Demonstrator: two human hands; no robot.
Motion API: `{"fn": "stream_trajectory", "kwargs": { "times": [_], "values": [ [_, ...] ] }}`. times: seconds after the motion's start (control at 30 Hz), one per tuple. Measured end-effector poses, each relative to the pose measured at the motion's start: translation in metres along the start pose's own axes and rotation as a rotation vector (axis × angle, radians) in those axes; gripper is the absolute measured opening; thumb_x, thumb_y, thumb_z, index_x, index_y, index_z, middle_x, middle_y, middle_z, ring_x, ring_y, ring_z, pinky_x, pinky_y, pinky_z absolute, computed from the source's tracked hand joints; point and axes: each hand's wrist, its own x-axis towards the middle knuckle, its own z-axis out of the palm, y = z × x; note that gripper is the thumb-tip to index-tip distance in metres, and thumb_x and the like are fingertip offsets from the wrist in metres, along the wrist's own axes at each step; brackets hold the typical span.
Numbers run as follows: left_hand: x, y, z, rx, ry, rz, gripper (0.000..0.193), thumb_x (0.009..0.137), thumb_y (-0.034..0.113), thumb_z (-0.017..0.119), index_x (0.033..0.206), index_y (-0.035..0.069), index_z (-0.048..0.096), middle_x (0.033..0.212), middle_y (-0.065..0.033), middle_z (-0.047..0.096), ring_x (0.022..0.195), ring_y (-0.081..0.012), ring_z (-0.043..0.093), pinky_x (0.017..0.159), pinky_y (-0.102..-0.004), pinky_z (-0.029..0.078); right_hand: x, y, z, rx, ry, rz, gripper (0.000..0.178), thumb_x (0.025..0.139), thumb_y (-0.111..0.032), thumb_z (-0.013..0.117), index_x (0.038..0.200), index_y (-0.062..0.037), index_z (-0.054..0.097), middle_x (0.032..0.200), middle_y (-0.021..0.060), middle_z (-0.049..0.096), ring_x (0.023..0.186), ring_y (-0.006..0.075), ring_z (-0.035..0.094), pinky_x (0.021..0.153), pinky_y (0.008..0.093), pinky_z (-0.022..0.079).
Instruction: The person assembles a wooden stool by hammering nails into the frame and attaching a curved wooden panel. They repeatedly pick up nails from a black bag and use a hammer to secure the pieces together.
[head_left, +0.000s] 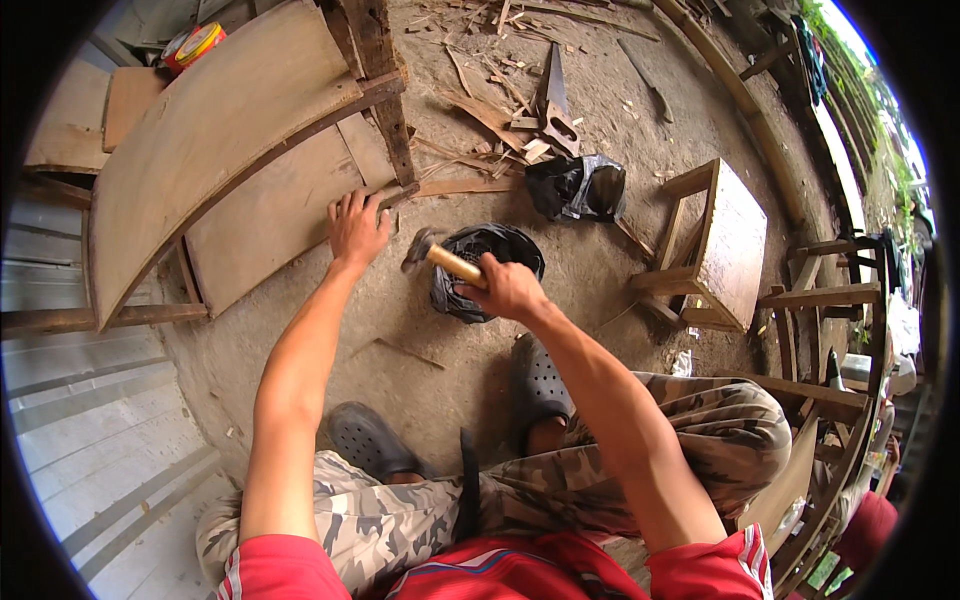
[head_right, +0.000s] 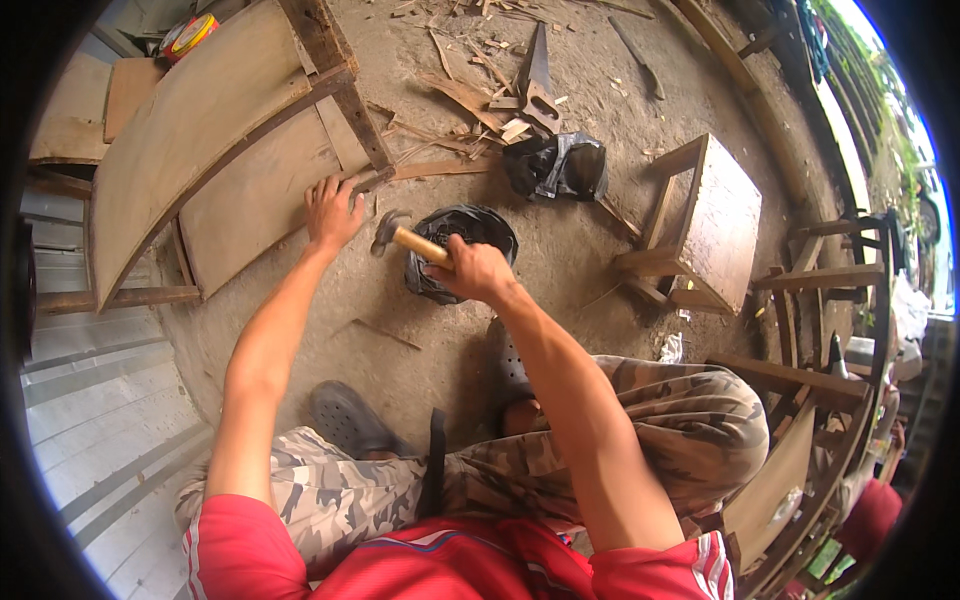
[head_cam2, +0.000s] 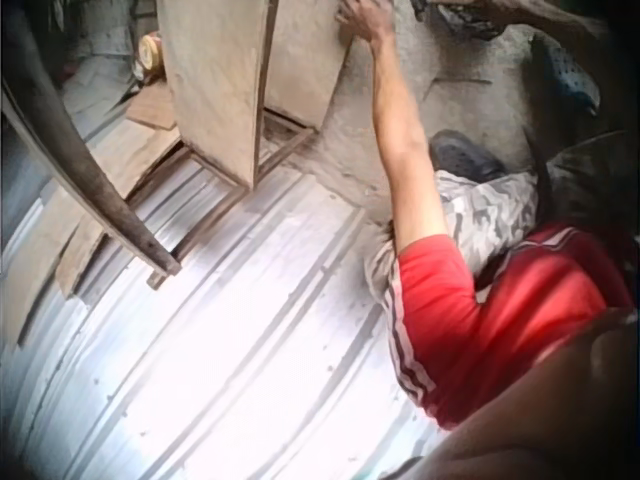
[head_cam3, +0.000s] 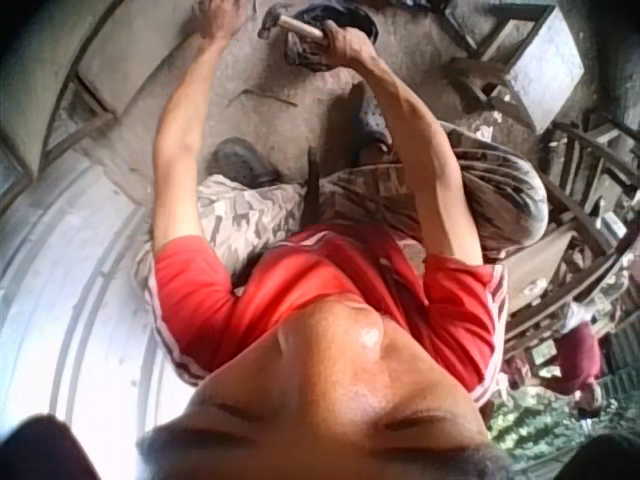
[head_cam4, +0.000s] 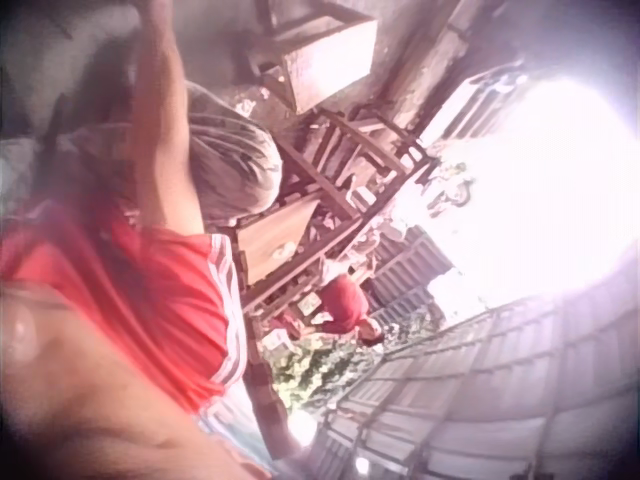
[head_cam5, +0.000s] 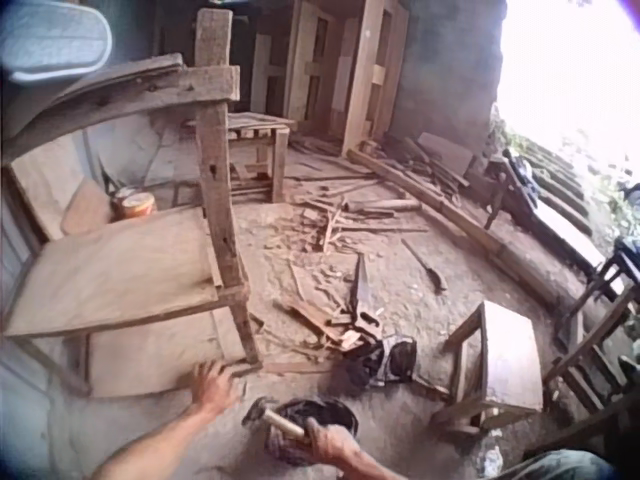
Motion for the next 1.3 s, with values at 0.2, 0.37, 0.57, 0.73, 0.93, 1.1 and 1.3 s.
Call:
{"fn": "stream_trajectory", "kwargs": {
  "times": [0.2,0.37,0.57,0.73,0.93,1.1,1.3],
  "values": [
    [-0.02,0.071,0.004,-0.548,-0.126,0.148,0.018,0.088,0.024,0.069,0.099,0.011,0.071,0.086,-0.0048,0.07,0.076,-0.026,0.068,0.07,-0.0383,0.054,0.002,0.045,0.016,0.244,0.299,0.286,0.031,0.087,-0.029,0.066,0.093,-0.0025,0.051,0.077,0.0273,0.064,0.077,0.0493,0.063,0.067,0.053,0.049],
    [-0.04,0.102,0.011,-0.434,-0.298,0.15,0.017,0.084,0.019,0.071,0.098,0.01,0.074,0.099,-0.0057,0.072,0.095,-0.0282,0.066,0.087,-0.0421,0.05,0.003,0.041,0.036,0.495,0.463,0.546,0.028,0.087,-0.024,0.065,0.097,-0.0004,0.053,0.082,0.0291,0.064,0.083,0.0509,0.062,0.071,0.0515,0.048],
    [-0.04,0.122,0.021,-0.334,-0.434,-0.05,0.016,0.084,0.02,0.072,0.097,0.011,0.076,0.105,-0.0047,0.068,0.106,-0.0263,0.06,0.094,-0.0413,0.044,0.005,0.044,0.049,0.552,0.494,0.61,0.029,0.085,-0.025,0.067,0.096,-0.0011,0.055,0.08,0.0257,0.064,0.079,0.0471,0.062,0.071,0.0482,0.048],
    [-0.045,0.122,0.027,-0.313,-0.404,-0.031,0.015,0.083,0.02,0.073,0.094,0.011,0.076,0.102,-0.0036,0.064,0.105,-0.0248,0.059,0.093,-0.0408,0.043,0.006,0.046,0.053,0.558,0.476,0.61,0.029,0.084,-0.025,0.067,0.096,-0.0011,0.055,0.082,0.0268,0.064,0.081,0.0483,0.061,0.072,0.0492,0.048],
    [-0.048,0.123,0.027,-0.308,-0.385,-0.061,0.015,0.083,0.022,0.073,0.092,0.011,0.076,0.099,-0.0045,0.065,0.102,-0.0247,0.06,0.09,-0.0399,0.043,0.007,0.046,0.052,0.552,0.466,0.638,0.029,0.084,-0.024,0.067,0.095,-0.0008,0.053,0.083,0.029,0.065,0.085,0.0509,0.062,0.074,0.0522,0.049],
    [-0.045,0.13,0.028,-0.274,-0.395,-0.085,0.014,0.083,0.024,0.072,0.087,0.012,0.076,0.095,-0.0046,0.065,0.1,-0.0259,0.061,0.088,-0.0433,0.045,0.009,0.047,0.053,0.567,0.453,0.664,0.031,0.083,-0.026,0.068,0.095,-0.0004,0.056,0.083,0.0267,0.064,0.081,0.0476,0.061,0.074,0.0489,0.048],
    [-0.026,0.134,0.02,-0.52,-0.495,-0.184,0.023,0.087,0.026,0.068,0.106,0.014,0.073,0.094,-0.0087,0.066,0.094,-0.0324,0.065,0.08,-0.0444,0.051,0.009,0.056,0.057,0.61,0.477,0.665,0.033,0.082,-0.026,0.067,0.097,0.0011,0.055,0.085,0.0302,0.065,0.087,0.0504,0.063,0.076,0.0513,0.049]
  ]
}}
